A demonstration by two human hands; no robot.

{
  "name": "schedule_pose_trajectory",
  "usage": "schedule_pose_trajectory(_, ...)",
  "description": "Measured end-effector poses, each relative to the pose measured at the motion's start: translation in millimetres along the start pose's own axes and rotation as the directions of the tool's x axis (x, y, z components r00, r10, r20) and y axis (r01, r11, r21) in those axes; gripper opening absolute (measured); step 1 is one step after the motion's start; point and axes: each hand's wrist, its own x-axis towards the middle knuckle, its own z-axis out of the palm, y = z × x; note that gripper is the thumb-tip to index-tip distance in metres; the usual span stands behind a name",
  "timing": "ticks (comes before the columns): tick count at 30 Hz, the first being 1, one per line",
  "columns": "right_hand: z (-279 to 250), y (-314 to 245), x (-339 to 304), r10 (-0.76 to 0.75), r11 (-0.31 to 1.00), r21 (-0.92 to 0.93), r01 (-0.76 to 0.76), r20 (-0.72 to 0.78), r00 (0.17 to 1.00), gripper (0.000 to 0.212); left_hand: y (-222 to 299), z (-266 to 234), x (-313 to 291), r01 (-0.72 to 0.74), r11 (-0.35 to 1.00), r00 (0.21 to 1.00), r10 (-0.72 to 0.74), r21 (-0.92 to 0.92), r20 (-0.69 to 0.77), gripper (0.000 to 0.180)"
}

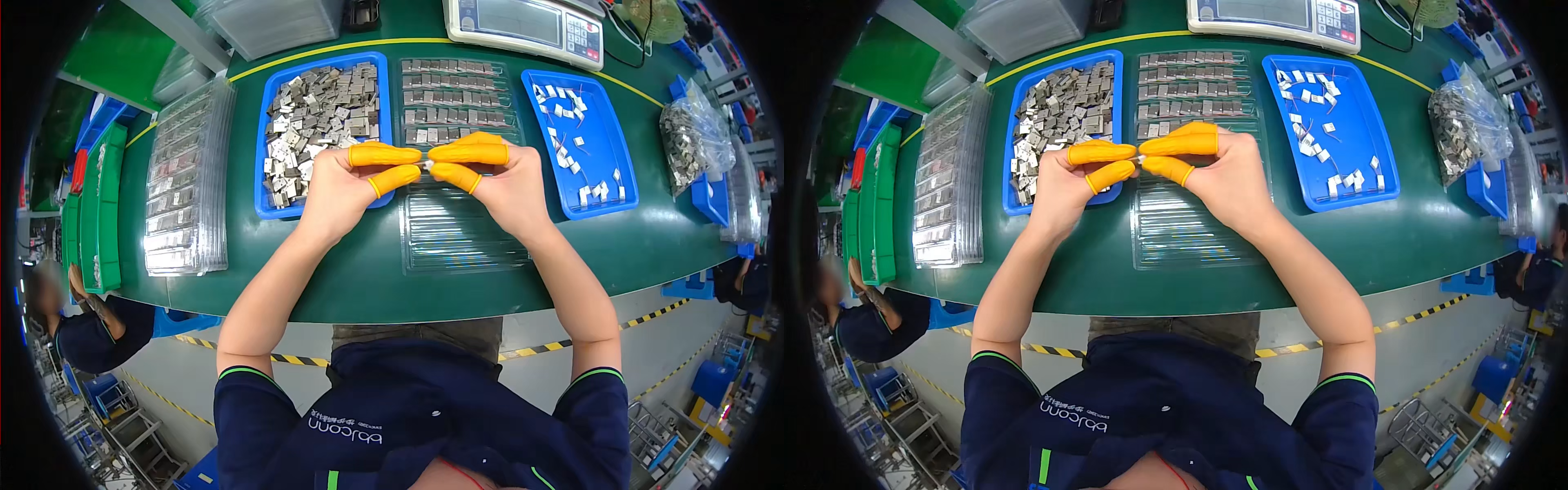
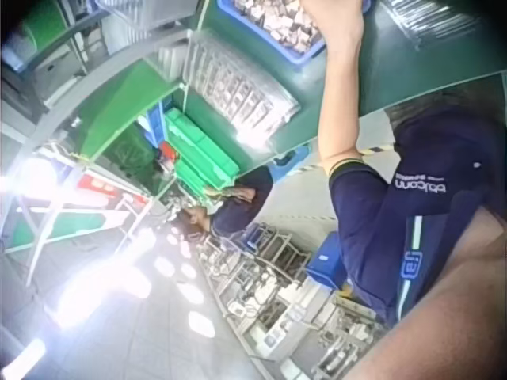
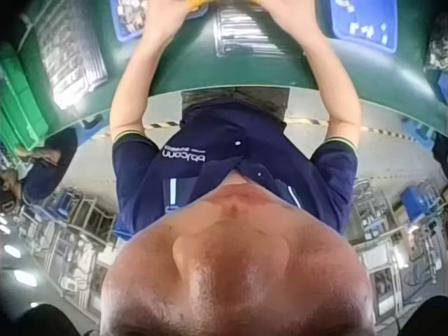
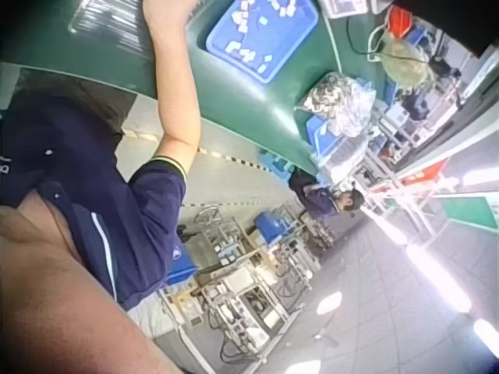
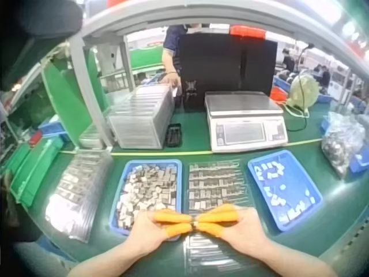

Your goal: Assembling small metal and plastic components into a sorting tray.

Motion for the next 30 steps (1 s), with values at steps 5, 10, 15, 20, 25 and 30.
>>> schedule_pose_trajectory(5,4,1,2,0.192,0.95,0.251,-0.186,-0.001,0.981,0.017,3,-3,-2,-0.053,0.998,0.994,0.05,0.033,0.095,0.016)
schedule_pose_trajectory(10,3,9,0,0.148,0.963,0.216,-0.159,0.065,0.987,0.018,2,0,-5,-0.028,0.999,0.99,0.033,-0.035,0.136,0.017)
schedule_pose_trajectory(15,3,9,-1,0.094,0.981,0.167,-0.095,0.011,0.996,0.017,-1,3,-4,-0.015,1.0,0.995,0.017,-0.023,0.095,0.018)
schedule_pose_trajectory(20,-18,-4,7,-0.053,0.99,-0.141,0.023,-0.207,0.977,0.015,-3,8,-4,-0.132,0.987,0.991,0.13,-0.092,-0.024,0.023)
schedule_pose_trajectory(25,-53,19,11,-0.127,0.67,-0.729,-0.142,-0.301,0.945,0.022,-11,6,0,-0.125,0.992,0.991,0.126,0.013,-0.04,0.024)
schedule_pose_trajectory(30,-51,34,14,-0.247,0.484,-0.873,-0.064,-0.206,0.947,0.019,-8,9,-2,-0.125,0.981,0.992,0.126,0.147,0.002,0.022)
